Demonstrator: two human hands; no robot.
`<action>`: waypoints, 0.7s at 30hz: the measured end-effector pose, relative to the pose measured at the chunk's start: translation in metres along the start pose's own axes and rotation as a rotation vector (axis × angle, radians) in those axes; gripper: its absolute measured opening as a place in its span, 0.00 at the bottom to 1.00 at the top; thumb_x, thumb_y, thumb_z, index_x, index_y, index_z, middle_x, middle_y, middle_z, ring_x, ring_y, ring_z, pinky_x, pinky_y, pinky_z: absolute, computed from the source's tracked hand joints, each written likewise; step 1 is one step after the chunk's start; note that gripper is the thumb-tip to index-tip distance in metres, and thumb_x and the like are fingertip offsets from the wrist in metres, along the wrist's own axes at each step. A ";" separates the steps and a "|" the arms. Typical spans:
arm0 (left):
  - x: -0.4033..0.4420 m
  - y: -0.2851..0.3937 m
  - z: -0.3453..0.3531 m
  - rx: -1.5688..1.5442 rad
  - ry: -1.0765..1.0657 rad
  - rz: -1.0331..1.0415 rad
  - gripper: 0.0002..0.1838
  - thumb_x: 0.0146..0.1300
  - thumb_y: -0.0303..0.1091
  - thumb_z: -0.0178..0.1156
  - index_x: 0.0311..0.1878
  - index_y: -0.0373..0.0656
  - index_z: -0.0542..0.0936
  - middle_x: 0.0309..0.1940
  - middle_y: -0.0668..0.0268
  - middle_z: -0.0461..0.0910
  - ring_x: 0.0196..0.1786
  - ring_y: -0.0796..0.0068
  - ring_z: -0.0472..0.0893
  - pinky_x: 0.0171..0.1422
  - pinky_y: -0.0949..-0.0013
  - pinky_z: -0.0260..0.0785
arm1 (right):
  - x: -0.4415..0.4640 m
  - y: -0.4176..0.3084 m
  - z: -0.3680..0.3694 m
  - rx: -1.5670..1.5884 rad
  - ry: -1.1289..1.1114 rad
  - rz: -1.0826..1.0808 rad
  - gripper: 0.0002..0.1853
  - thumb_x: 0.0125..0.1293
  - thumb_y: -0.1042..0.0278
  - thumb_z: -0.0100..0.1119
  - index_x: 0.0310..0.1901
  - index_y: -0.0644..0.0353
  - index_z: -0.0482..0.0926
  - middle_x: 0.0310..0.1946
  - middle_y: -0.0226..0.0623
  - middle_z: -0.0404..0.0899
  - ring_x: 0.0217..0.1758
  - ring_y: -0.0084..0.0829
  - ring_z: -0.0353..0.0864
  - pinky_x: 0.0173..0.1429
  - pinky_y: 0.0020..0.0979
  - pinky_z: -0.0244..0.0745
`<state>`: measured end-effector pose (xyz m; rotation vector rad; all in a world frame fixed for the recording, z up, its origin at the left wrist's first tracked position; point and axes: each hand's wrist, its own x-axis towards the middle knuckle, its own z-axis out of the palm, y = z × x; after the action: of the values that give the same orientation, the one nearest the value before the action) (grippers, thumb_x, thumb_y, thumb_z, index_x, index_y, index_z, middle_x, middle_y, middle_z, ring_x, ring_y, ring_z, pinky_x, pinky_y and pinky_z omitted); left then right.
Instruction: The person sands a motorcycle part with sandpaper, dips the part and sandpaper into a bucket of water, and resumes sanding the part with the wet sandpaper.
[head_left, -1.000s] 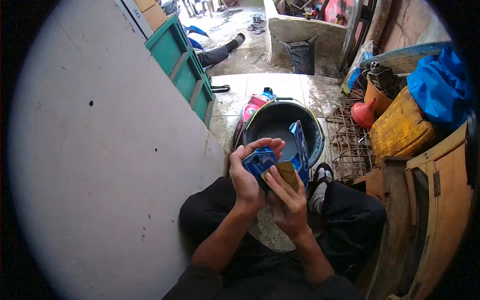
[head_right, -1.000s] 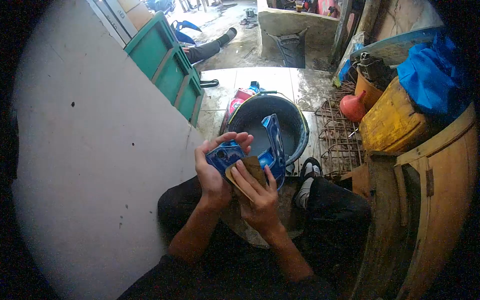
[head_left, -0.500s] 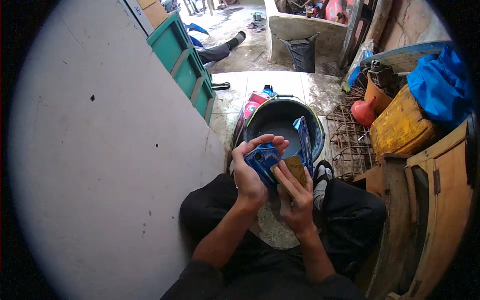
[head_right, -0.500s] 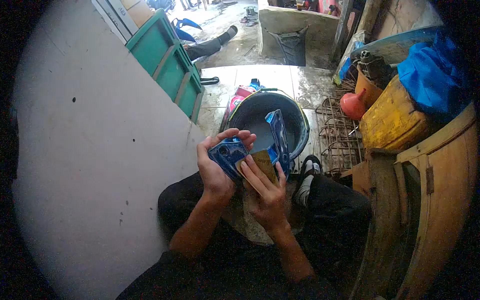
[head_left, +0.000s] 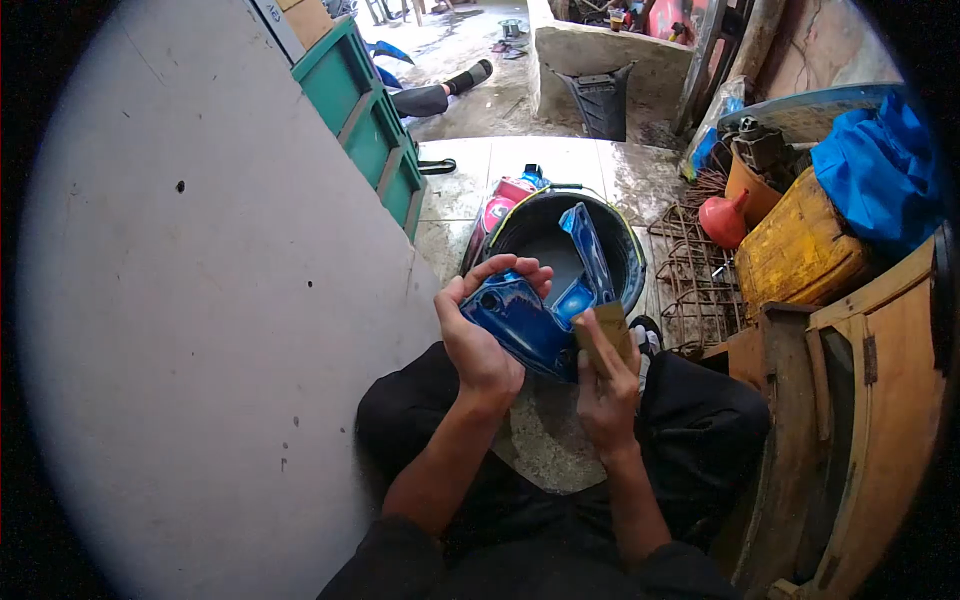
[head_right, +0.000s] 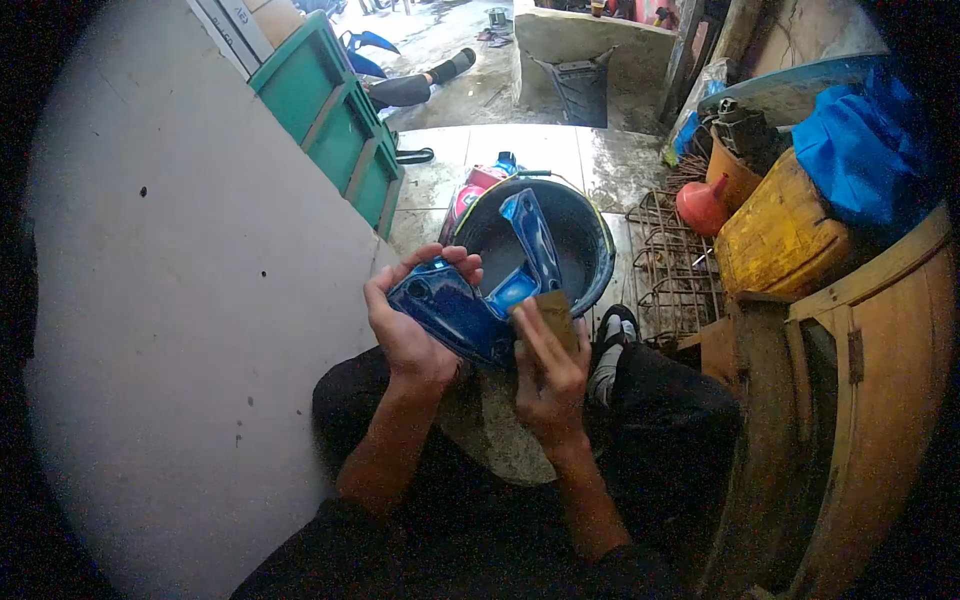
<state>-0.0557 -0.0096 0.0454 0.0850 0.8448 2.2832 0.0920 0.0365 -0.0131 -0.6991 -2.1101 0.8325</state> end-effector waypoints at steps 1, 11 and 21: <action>-0.001 0.000 0.000 -0.001 -0.003 -0.003 0.29 0.72 0.48 0.32 0.51 0.34 0.77 0.43 0.48 0.82 0.49 0.52 0.82 0.59 0.52 0.75 | 0.006 -0.003 -0.001 0.024 0.043 0.087 0.19 0.73 0.70 0.53 0.64 0.54 0.77 0.63 0.39 0.78 0.69 0.39 0.74 0.77 0.55 0.49; -0.003 0.006 -0.002 0.005 -0.109 0.001 0.30 0.71 0.48 0.31 0.47 0.33 0.79 0.40 0.51 0.83 0.43 0.55 0.83 0.54 0.54 0.76 | 0.029 0.000 -0.008 0.019 -0.057 -0.019 0.18 0.72 0.70 0.54 0.62 0.49 0.79 0.60 0.36 0.81 0.66 0.32 0.78 0.79 0.56 0.39; -0.003 0.001 -0.003 0.103 -0.174 -0.008 0.30 0.70 0.47 0.30 0.45 0.34 0.79 0.38 0.52 0.82 0.41 0.58 0.82 0.53 0.58 0.76 | 0.027 0.002 -0.002 0.128 -0.107 0.026 0.18 0.74 0.67 0.52 0.62 0.47 0.80 0.66 0.33 0.75 0.73 0.38 0.69 0.80 0.58 0.29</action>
<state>-0.0549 -0.0134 0.0444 0.3214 0.8685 2.1871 0.0783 0.0577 -0.0019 -0.6281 -2.1240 1.0295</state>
